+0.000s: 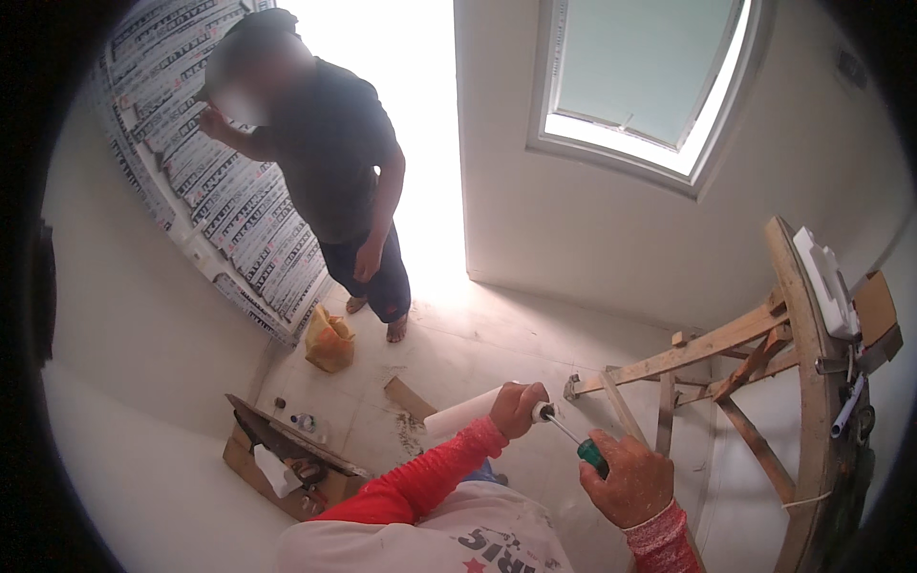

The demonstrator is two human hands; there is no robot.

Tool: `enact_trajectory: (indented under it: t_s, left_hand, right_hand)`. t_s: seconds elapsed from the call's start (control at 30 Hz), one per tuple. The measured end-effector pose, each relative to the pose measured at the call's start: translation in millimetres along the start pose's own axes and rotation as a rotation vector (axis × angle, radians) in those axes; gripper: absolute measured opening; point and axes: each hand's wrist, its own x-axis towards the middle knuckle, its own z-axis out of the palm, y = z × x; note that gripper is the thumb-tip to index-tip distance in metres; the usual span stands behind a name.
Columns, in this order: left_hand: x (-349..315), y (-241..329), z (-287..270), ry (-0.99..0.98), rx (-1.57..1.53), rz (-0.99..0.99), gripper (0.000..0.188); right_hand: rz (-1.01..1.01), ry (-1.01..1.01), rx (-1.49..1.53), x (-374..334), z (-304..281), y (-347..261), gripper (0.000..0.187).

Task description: The person assembles a paint roller by inserting a metal rod into the roller sleeve and securing it with pliers and a screwdriver. They then attach the roller to an extension pole and briefly roll it on the floor.

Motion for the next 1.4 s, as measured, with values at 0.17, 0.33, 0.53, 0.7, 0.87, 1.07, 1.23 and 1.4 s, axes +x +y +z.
enact_trajectory:
  t_s: [0.17,0.33,0.53,0.7,0.87,1.07,1.23,1.4]
  left_hand:
    - [-2.1,14.0,-31.6,-0.109,-0.216,0.03,0.044]
    - [-0.1,39.7,-63.1,-0.306,0.007,0.166,0.039]
    - [2.7,57.7,-58.6,-0.103,0.162,0.127,0.024]
    - [13.3,66.4,-49.0,0.019,0.11,0.135,0.025]
    - [29.4,72.0,-43.3,0.046,0.177,0.203,0.024]
    - [35.3,67.1,-32.2,0.016,0.152,0.205,0.022]
    - [38.5,60.9,-20.8,0.026,0.115,0.226,0.022]
    - [47.1,61.5,-12.5,0.048,0.123,0.269,0.022]
  right_hand:
    - [-0.032,0.045,0.068,1.2,5.5,1.8,0.028]
    - [-0.155,0.099,0.106,0.4,-1.1,8.7,0.027]
    - [-0.294,0.151,-0.098,7.3,-2.3,17.9,0.031]
    - [-0.236,0.207,-0.134,6.3,-8.1,19.1,0.038]
    - [-0.196,0.3,-0.08,1.8,-1.9,25.9,0.039]
    - [-0.139,0.383,-0.012,-7.1,17.1,35.9,0.039]
    - [-0.118,0.443,-0.019,-12.9,21.8,39.3,0.039]
    - [-0.06,0.524,-0.003,-14.3,28.1,43.6,0.04]
